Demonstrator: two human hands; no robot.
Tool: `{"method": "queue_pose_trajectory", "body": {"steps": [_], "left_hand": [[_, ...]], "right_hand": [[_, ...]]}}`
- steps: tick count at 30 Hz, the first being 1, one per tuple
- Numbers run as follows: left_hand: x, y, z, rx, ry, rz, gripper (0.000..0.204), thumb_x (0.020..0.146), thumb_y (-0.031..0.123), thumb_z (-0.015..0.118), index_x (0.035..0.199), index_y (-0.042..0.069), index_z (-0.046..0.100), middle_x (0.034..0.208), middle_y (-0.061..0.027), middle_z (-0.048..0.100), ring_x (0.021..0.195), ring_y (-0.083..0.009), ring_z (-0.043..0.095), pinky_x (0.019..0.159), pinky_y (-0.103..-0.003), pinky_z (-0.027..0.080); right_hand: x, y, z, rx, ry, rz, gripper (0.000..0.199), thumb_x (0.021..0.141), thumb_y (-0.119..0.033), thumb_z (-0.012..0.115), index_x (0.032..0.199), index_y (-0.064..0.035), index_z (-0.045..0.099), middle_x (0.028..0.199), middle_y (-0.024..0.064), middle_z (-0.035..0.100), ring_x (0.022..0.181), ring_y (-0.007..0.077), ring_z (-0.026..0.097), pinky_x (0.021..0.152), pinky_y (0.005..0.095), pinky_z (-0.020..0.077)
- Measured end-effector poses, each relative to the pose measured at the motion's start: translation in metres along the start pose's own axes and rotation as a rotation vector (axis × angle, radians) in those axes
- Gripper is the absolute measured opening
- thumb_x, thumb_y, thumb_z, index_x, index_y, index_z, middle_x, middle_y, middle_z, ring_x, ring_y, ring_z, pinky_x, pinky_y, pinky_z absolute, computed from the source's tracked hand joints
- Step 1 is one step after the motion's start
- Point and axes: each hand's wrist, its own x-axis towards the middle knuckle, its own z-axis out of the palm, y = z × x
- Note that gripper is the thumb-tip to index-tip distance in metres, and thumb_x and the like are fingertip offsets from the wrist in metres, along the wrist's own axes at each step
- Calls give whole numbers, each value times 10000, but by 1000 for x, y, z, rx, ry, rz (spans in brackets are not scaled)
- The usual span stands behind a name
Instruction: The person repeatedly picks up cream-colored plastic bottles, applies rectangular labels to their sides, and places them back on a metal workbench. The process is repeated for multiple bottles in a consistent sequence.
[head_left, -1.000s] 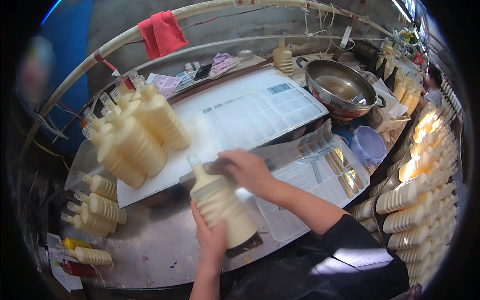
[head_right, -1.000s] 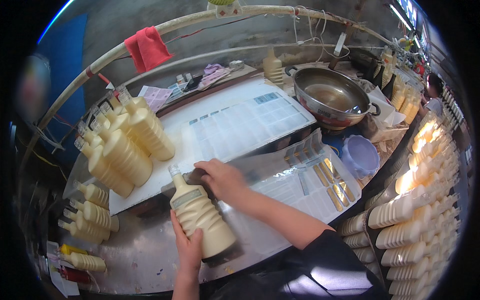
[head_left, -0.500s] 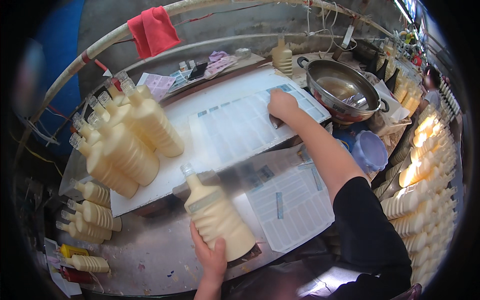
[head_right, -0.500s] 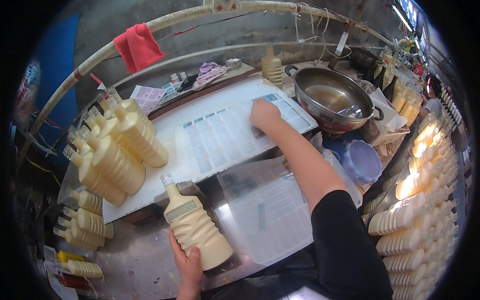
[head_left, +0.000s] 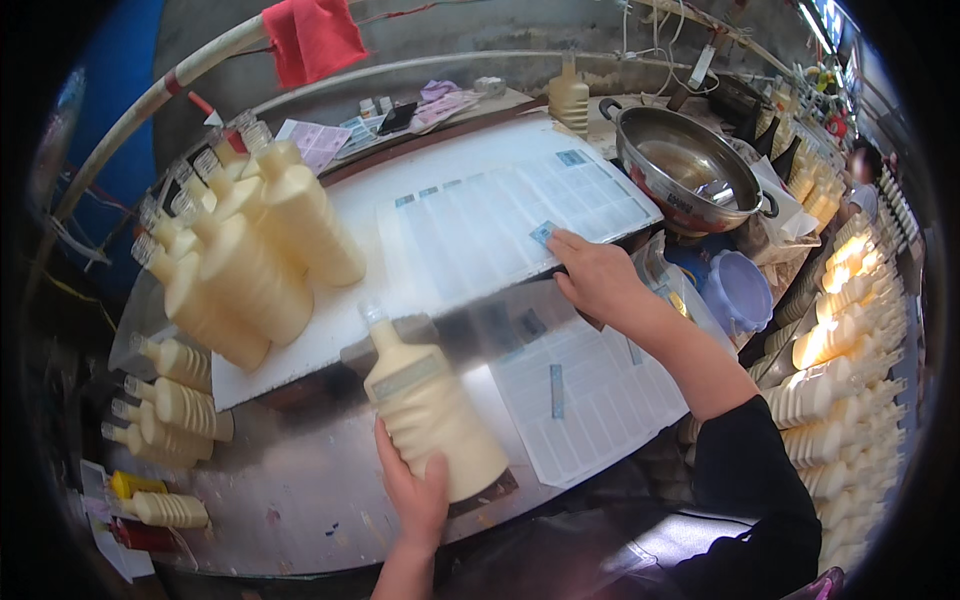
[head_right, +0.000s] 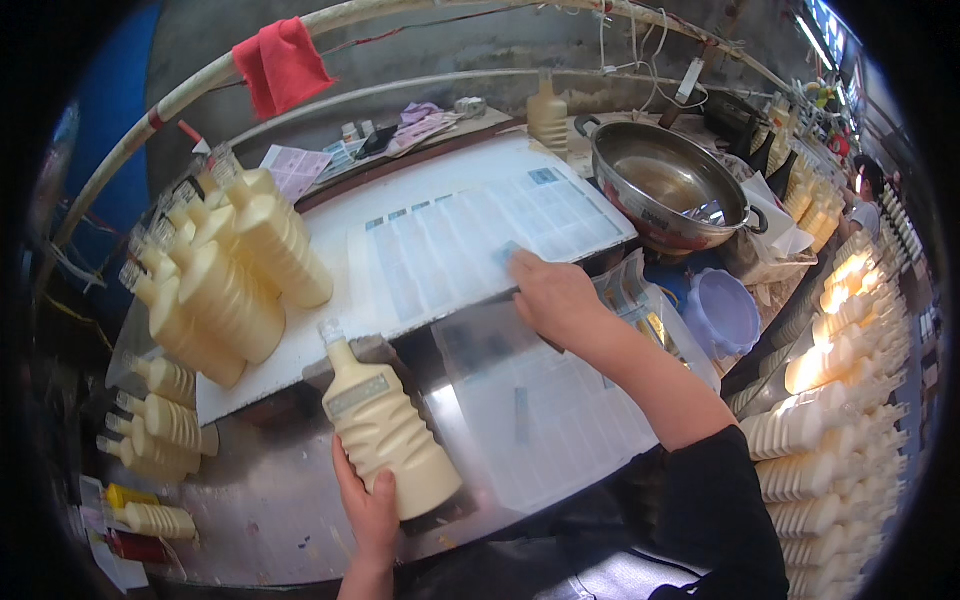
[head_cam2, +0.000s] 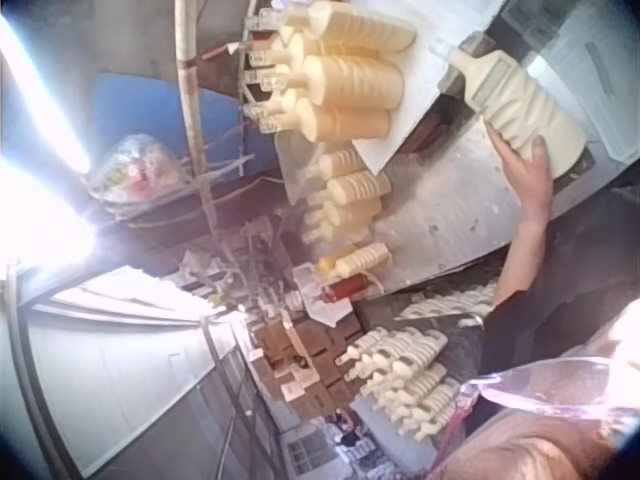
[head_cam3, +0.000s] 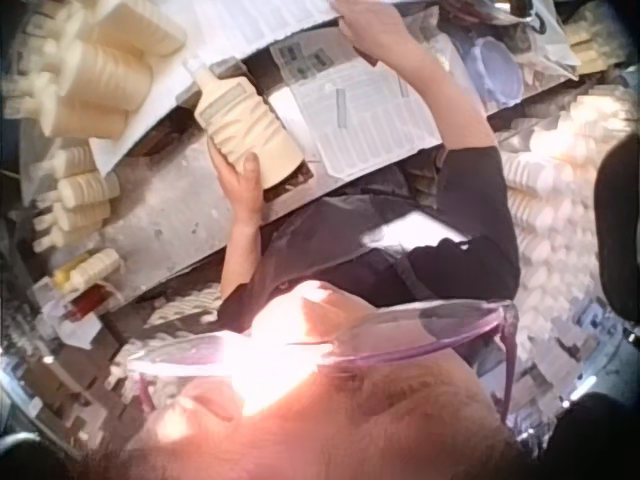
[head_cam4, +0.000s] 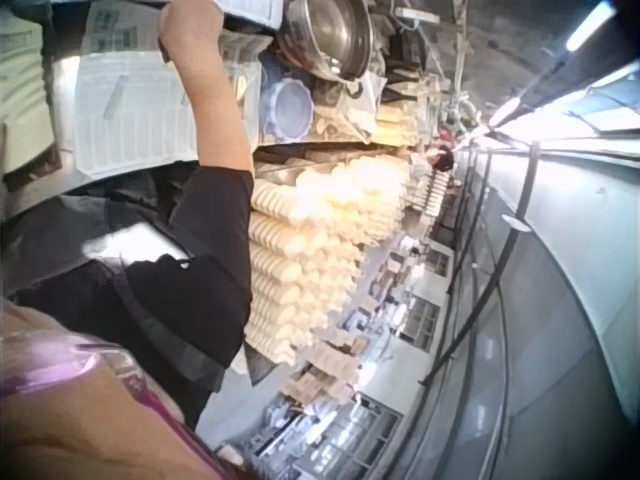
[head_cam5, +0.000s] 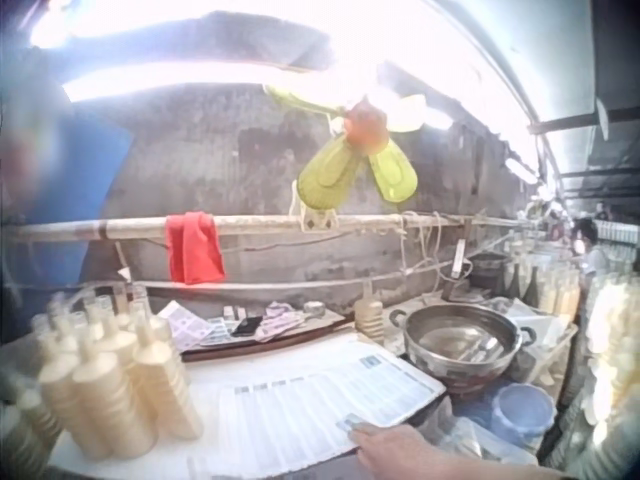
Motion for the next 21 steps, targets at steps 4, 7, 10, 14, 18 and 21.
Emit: {"method": "queue_pose_trajectory", "body": {"steps": [4,7,10,14,18,21], "left_hand": [[-5,2,0,-1,8,-22,860,985,357,659,1622,11,197,1529,-215,418,1359,-300,473,1153,-415,365],[-15,-7,-7,50,51,-19,840,985,377,652,1614,20,226,1504,-220,436,1322,-303,481,1132,-436,380],[-29,-18,-8,147,85,27,747,857,86,697,1530,-13,388,1455,-223,489,1334,-349,506,1147,-456,395],[-40,-15,-10,121,76,20,732,849,108,713,1503,-26,414,1460,-215,500,1344,-331,506,1161,-450,385],[-38,-8,-12,10,50,-18,741,846,116,718,1503,-27,407,1464,-205,506,1339,-307,515,1159,-446,389],[-35,-8,-16,-171,2,-40,740,862,98,693,1520,-21,374,1485,-194,479,1359,-288,482,1170,-436,368]], "right_hand": [[-3,3,22,-96,105,-3,365,833,-68,664,1195,-39,631,1246,141,683,880,356,716,755,438,587],[-12,11,24,-141,309,-151,191,841,-60,706,1031,-68,686,1062,89,736,850,282,733,713,371,594],[-16,16,14,-9,358,-199,80,868,-108,702,937,-67,703,916,82,725,807,290,719,700,361,573],[-30,-32,2,556,45,216,116,899,-70,698,977,-36,776,892,83,767,811,203,735,691,303,557],[-66,-115,-8,734,152,-301,217,842,49,704,1014,-67,766,985,92,776,769,226,746,712,304,594],[-88,-153,-21,503,75,-723,300,743,-89,728,1041,-121,709,1153,59,735,758,215,735,585,339,570]]}}
